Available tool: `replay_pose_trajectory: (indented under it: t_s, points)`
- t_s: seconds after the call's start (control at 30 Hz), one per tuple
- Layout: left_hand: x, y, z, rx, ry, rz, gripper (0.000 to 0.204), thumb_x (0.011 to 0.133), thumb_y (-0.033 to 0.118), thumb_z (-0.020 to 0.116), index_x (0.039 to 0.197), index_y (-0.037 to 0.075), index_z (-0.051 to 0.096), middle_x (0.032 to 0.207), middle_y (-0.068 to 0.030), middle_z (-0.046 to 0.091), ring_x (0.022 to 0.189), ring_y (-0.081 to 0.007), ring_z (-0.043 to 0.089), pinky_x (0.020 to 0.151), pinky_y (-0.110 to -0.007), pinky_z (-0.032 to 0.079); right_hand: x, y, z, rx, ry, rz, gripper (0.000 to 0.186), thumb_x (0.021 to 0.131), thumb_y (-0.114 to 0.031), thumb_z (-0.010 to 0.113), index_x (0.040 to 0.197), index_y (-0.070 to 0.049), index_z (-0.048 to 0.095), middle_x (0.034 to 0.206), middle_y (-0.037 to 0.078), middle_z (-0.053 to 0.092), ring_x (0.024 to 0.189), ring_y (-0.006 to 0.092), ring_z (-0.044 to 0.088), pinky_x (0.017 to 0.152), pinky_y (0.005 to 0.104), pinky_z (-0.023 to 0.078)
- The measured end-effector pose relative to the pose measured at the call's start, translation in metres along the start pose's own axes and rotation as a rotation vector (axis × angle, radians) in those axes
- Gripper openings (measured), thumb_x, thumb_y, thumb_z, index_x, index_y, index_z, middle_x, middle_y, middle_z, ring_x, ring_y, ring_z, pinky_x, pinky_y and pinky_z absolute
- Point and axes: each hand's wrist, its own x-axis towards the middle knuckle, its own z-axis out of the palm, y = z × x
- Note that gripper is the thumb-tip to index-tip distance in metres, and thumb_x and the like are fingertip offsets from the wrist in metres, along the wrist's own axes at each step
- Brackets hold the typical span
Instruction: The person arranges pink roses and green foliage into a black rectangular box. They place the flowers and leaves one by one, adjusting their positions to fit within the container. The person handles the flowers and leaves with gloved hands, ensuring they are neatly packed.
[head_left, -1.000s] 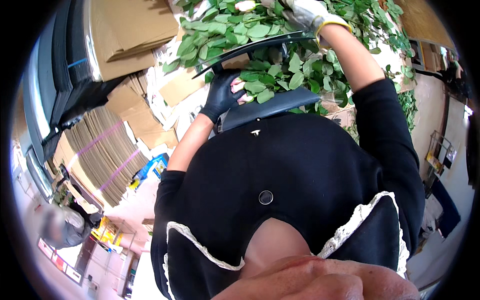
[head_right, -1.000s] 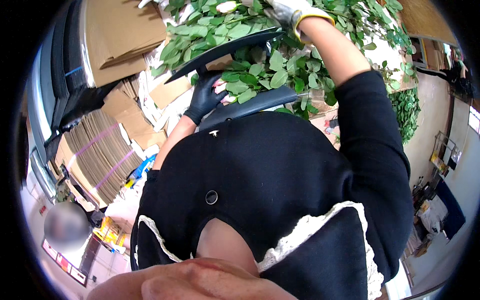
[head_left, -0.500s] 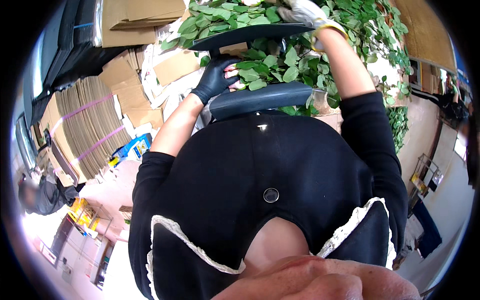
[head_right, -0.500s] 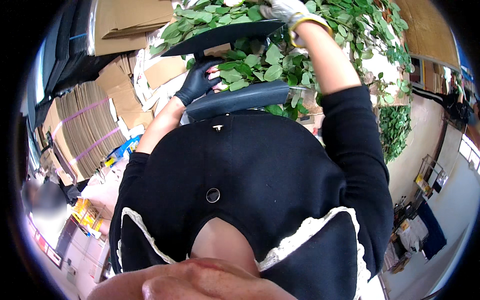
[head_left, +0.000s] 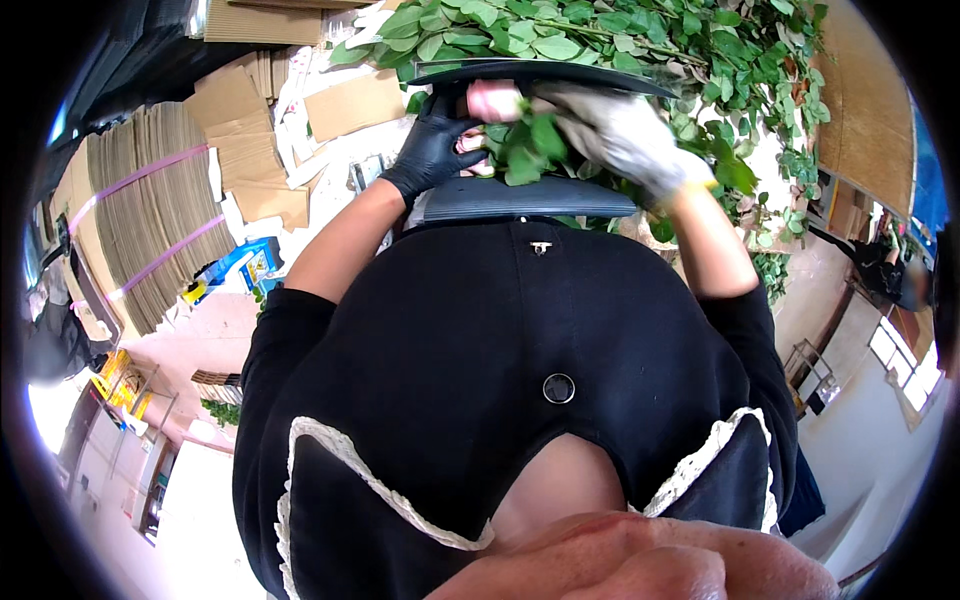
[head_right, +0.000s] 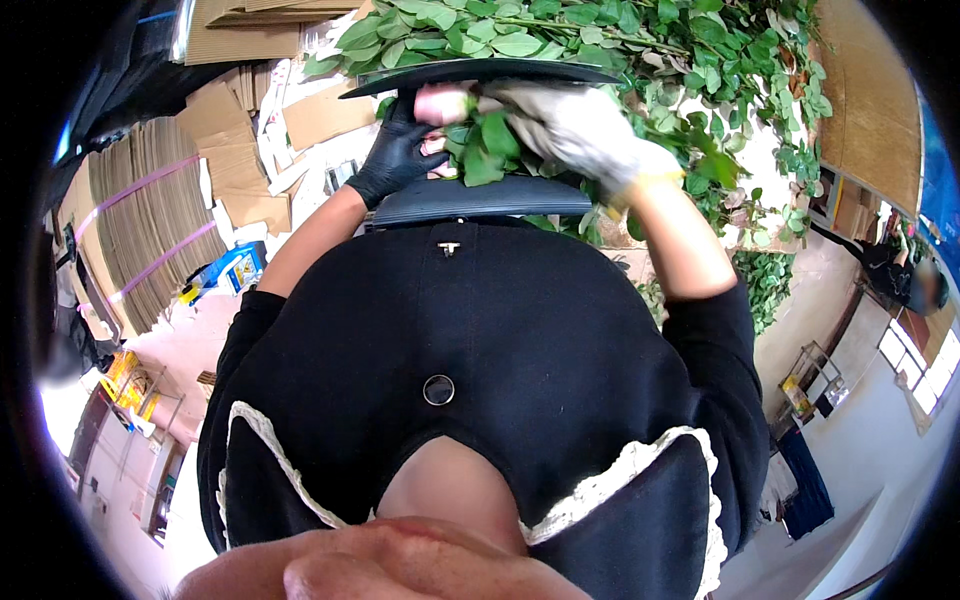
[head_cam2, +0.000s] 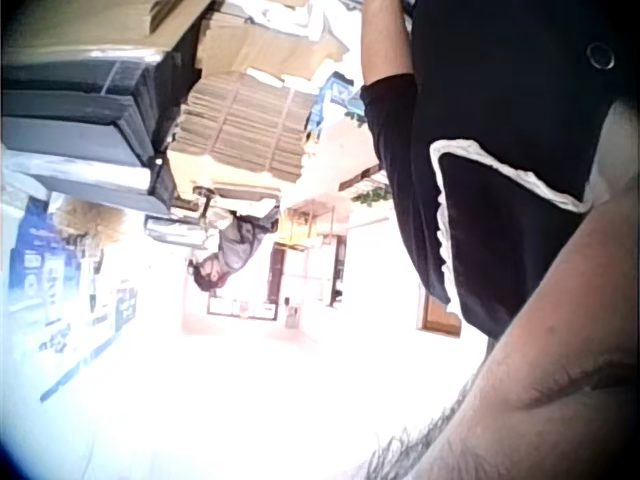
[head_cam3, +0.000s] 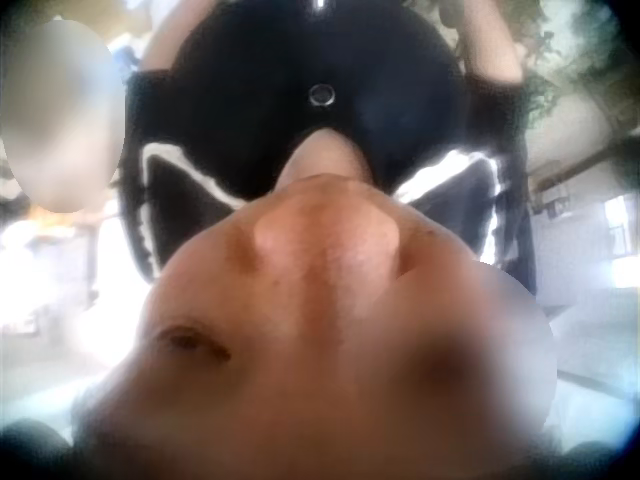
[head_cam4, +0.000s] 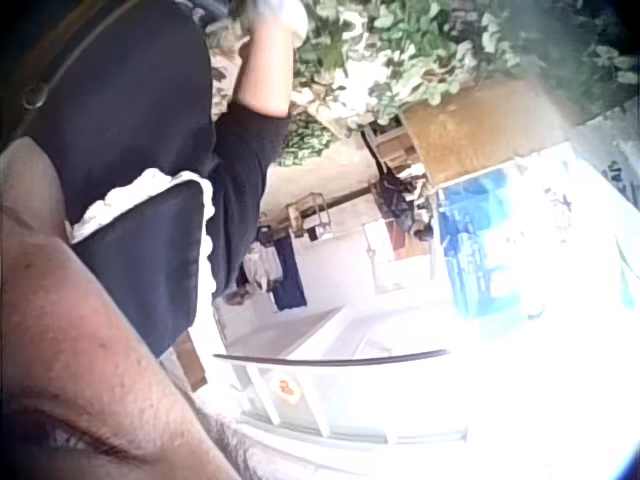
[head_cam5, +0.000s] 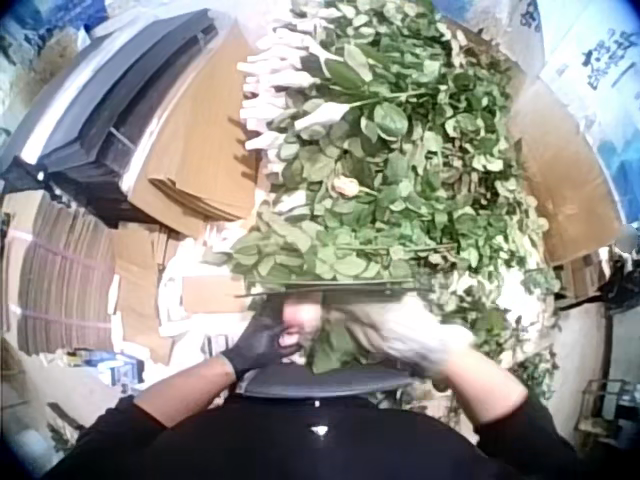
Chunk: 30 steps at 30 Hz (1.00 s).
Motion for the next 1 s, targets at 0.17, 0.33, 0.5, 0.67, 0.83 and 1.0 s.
replay_pose_trajectory:
  t_s: [0.17, 0.33, 0.5, 0.67, 0.83, 1.0]
  points:
    - [0.005, 0.006, -0.013, 0.065, -0.042, -0.011, 0.054, 0.067, 0.02, 0.082, 0.119, 0.014, 0.069, 0.138, -0.0242, 0.046, 0.13, -0.0406, 0.042, 0.108, -0.046, 0.035, 0.019, 0.053, 0.081, -0.142, 0.012, -0.106, 0.034, 0.094, -0.017, 0.052, 0.126, -0.024, 0.059, 0.122, -0.003, 0.066, 0.103, 0.0243, 0.066, 0.083, 0.0361, 0.054]
    - [0.013, 0.004, -0.025, 0.016, -0.205, -0.082, 0.056, 0.066, 0.025, 0.083, 0.119, 0.013, 0.069, 0.132, -0.0193, 0.054, 0.123, -0.036, 0.05, 0.103, -0.044, 0.042, 0.018, 0.051, 0.082, -0.11, -0.013, -0.157, 0.039, 0.088, -0.013, 0.055, 0.124, -0.028, 0.06, 0.113, 0.008, 0.067, 0.09, 0.0292, 0.067, 0.076, 0.0393, 0.055]
    - [0.026, 0.0, -0.026, 0.029, -0.162, 0.02, 0.04, 0.07, 0.03, 0.081, 0.104, 0.012, 0.072, 0.117, -0.0179, 0.065, 0.104, -0.0376, 0.062, 0.088, -0.043, 0.051, 0.024, -0.032, -0.006, -0.291, -0.098, -0.214, 0.049, 0.081, -0.012, 0.059, 0.13, -0.014, 0.055, 0.108, 0.012, 0.065, 0.087, 0.0255, 0.068, 0.07, 0.0325, 0.056]
    - [0.028, -0.007, -0.015, 0.16, -0.148, 0.131, 0.031, 0.077, 0.015, 0.072, 0.108, 0.012, 0.071, 0.122, -0.0141, 0.063, 0.115, -0.0367, 0.055, 0.099, -0.045, 0.043, 0.049, -0.034, -0.035, -0.438, 0.382, -0.425, 0.03, 0.086, -0.017, 0.062, 0.115, -0.009, 0.063, 0.102, 0.006, 0.065, 0.088, 0.0248, 0.066, 0.076, 0.0358, 0.054]
    - [0.026, 0.012, -0.021, 0.175, -0.217, -0.055, 0.049, 0.079, 0.017, 0.072, 0.126, 0.012, 0.059, 0.132, -0.0167, 0.053, 0.123, -0.0385, 0.047, 0.102, -0.046, 0.041, 0.091, -0.005, -0.049, 0.222, -0.27, 0.115, 0.041, 0.089, -0.04, 0.062, 0.115, -0.009, 0.066, 0.095, 0.015, 0.071, 0.087, 0.0278, 0.07, 0.078, 0.0413, 0.053]
    - [0.03, 0.002, -0.013, 0.229, -0.144, 0.0, 0.047, 0.08, 0.023, 0.073, 0.123, 0.011, 0.059, 0.135, -0.0161, 0.051, 0.124, -0.0396, 0.045, 0.1, -0.046, 0.043, 0.142, 0.062, -0.067, -0.316, 0.153, 0.518, 0.034, 0.091, -0.038, 0.055, 0.093, -0.005, 0.065, 0.093, 0.021, 0.069, 0.088, 0.0385, 0.066, 0.077, 0.0469, 0.051]
